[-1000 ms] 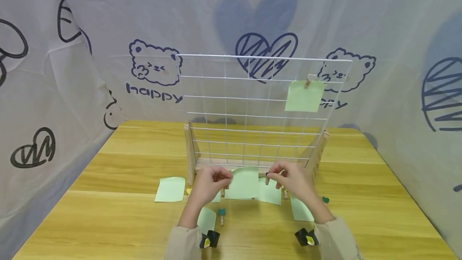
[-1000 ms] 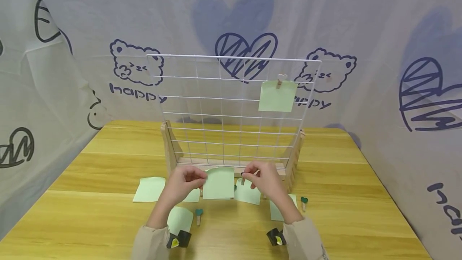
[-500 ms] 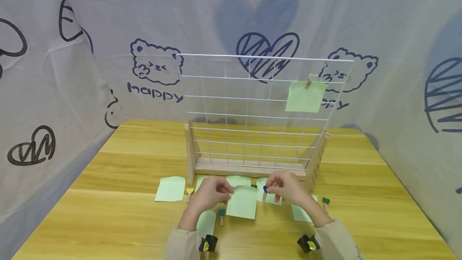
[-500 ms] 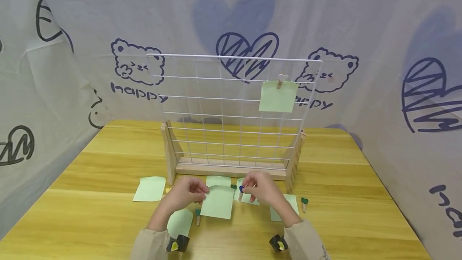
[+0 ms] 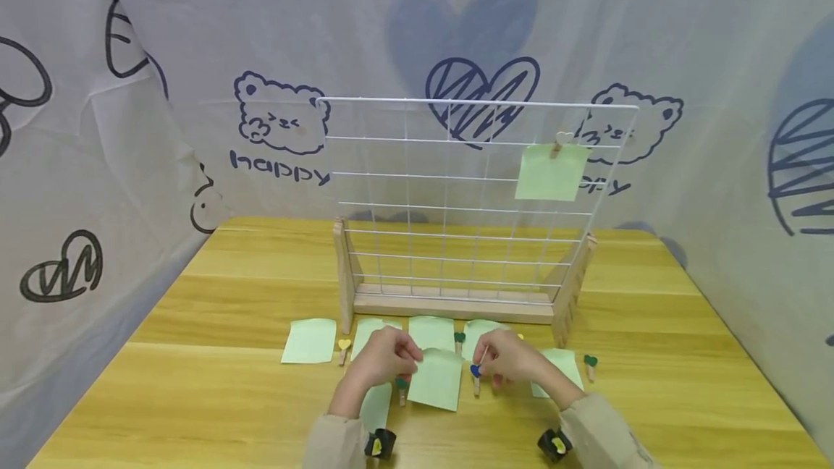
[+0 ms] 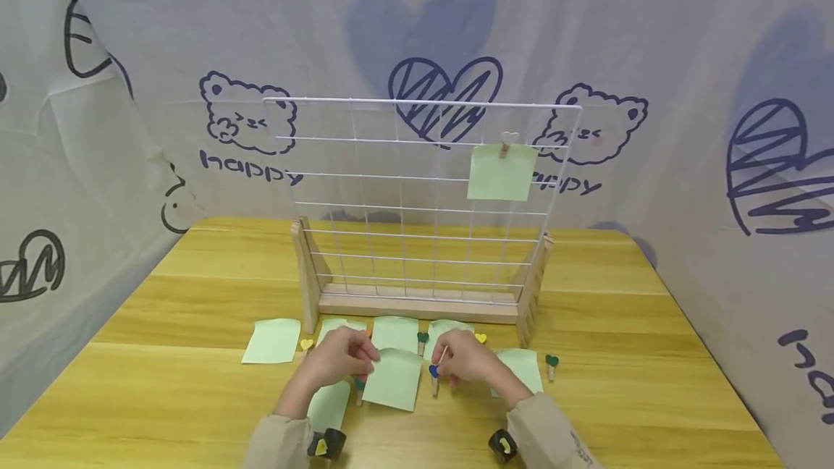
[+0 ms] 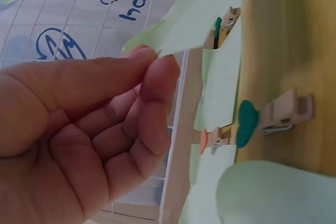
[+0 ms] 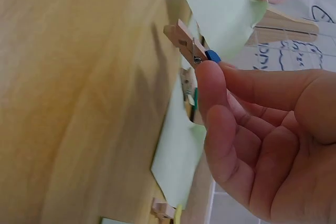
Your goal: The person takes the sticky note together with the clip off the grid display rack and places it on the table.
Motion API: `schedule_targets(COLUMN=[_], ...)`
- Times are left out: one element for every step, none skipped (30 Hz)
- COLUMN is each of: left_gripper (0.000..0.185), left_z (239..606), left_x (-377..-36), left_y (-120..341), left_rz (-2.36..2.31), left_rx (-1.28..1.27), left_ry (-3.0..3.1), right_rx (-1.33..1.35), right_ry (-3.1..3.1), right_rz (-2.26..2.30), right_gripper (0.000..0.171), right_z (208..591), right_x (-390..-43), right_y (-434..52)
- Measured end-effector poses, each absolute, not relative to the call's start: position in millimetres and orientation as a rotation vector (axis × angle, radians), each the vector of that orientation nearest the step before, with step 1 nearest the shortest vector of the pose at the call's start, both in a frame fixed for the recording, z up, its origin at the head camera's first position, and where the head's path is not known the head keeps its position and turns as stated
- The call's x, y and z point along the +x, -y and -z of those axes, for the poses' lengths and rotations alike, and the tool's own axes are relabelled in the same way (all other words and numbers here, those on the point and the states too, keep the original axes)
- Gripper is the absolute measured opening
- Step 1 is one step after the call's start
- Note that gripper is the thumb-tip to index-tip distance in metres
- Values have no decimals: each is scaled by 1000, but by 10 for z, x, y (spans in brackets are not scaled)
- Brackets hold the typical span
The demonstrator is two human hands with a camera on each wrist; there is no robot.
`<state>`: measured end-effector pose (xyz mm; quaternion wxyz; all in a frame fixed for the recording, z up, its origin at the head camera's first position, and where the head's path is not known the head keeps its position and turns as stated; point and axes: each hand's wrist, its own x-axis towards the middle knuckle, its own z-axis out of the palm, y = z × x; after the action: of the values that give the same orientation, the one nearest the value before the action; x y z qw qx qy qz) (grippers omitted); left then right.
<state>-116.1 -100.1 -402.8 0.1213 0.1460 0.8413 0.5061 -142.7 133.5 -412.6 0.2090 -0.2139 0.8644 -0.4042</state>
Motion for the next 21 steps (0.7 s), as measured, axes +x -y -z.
schedule_targets(left_gripper=[6, 6, 6, 7, 8, 8, 8, 8, 9, 9, 9, 10, 10, 10, 10, 10, 10, 11, 11, 11, 11], left_z=[4031, 4034, 4038, 4043, 4047, 4049, 4054, 4059, 4066, 4072, 4076, 4080, 4085, 4089, 4093, 4096, 4099, 4103, 4106, 4109, 4111], left_x=[-1159, -1155, -1151, -1149, -1145, -1141, -1137, -1133, -1129, -1125, -1121, -1118, -1116, -1114, -1113, -1112, -1112, -1112, -1112, -1111, -1110], left_y=[993, 984, 975, 967, 958, 950, 942, 933, 926, 918, 912, 906, 901, 897, 894, 892, 891, 891, 892, 893, 895], left_rz=[-1473, -1474, -1473, -1471, -1470, -1470, -1470, -1468, -1461, -1453, -1447, -1441, -1433, -1424, -1416, -1409, -1404, -1400, -1395, -1394, -1397], left_rx=[417, 405, 395, 385, 374, 364, 357, 353, 349, 348, 346, 344, 345, 347, 345, 344, 342, 341, 338, 334, 330], left_ry=[-2456, -2452, -2449, -2447, -2443, -2440, -2439, -2440, -2443, -2446, -2448, -2450, -2453, -2456, -2456, -2456, -2455, -2455, -2456, -2455, -2454], right_rx=[-586, -581, -577, -573, -570, -567, -568, -572, -579, -585, -588, -594, -599, -609, -616, -621, -626, -629, -632, -637, -639], right_ry=[-2395, -2388, -2387, -2387, -2389, -2390, -2392, -2393, -2396, -2397, -2394, -2391, -2391, -2391, -2393, -2394, -2395, -2399, -2403, -2406, -2407], right_rz=[1121, 1117, 1109, 1098, 1091, 1086, 1080, 1074, 1068, 1065, 1065, 1062, 1058, 1055, 1050, 1046, 1041, 1033, 1025, 1018, 1013], right_gripper=[11, 11, 12, 12, 13, 13, 13, 13, 14, 14, 14, 14, 14, 14, 15, 15, 15, 15, 15, 14, 14], right_z=[4137, 4147, 4160, 4170, 4180, 4192, 4203, 4212, 4222, 4227, 4233, 4238, 4241, 4243, 4247, 4249, 4252, 4252, 4255, 4256, 4259], right_x=[-1424, -1421, -1420, -1419, -1417, -1417, -1419, -1419, -1420, -1421, -1423, -1424, -1425, -1427, -1429, -1430, -1430, -1430, -1431, -1430, -1427], right_y=[-1330, -1325, -1322, -1316, -1313, -1310, -1306, -1304, -1302, -1300, -1298, -1298, -1298, -1300, -1302, -1305, -1307, -1309, -1310, -1312, -1313])
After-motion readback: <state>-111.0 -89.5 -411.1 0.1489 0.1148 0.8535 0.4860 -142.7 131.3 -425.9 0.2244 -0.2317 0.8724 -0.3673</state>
